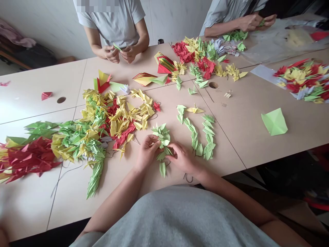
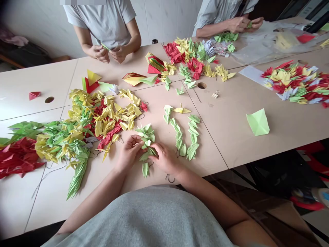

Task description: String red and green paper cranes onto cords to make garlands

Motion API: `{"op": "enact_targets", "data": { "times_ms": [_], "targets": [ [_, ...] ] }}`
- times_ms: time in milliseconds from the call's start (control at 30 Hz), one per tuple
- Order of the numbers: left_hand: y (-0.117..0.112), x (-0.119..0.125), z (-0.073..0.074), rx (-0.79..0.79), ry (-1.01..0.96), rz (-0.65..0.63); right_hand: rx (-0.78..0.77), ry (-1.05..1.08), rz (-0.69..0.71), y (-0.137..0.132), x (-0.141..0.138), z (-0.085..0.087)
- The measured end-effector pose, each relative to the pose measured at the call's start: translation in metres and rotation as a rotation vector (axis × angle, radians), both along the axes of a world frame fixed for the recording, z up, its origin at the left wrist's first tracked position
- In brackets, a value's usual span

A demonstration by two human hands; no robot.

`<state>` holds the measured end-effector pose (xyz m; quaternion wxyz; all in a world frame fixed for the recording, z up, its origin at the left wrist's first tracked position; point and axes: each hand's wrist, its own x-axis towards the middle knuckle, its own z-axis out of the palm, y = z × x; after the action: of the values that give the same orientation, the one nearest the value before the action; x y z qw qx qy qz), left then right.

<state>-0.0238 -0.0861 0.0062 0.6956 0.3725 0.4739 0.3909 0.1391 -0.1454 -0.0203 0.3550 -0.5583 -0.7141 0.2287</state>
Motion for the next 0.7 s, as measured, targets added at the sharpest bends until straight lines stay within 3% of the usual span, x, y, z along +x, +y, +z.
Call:
{"op": "enact_targets", "data": {
  "times_ms": [200,367,567,700],
  "targets": [
    [0.001,0.002,-0.003,0.092,0.064,0.021,-0.096,0.137,-0.035,0.000,0.005,0.004],
    [0.000,0.003,-0.002,0.169,0.183,0.016,-0.137,0.338,0.034,0.001,0.011,0.013],
    [-0.002,0.003,-0.006,0.258,0.321,-0.025,-0.146,0.399,0.075,0.001,0.015,0.012],
    [-0.010,0.001,-0.002,0.478,0.558,-0.054,-0.185,0.437,0.073,0.002,0.017,0.007]
  ]
}}
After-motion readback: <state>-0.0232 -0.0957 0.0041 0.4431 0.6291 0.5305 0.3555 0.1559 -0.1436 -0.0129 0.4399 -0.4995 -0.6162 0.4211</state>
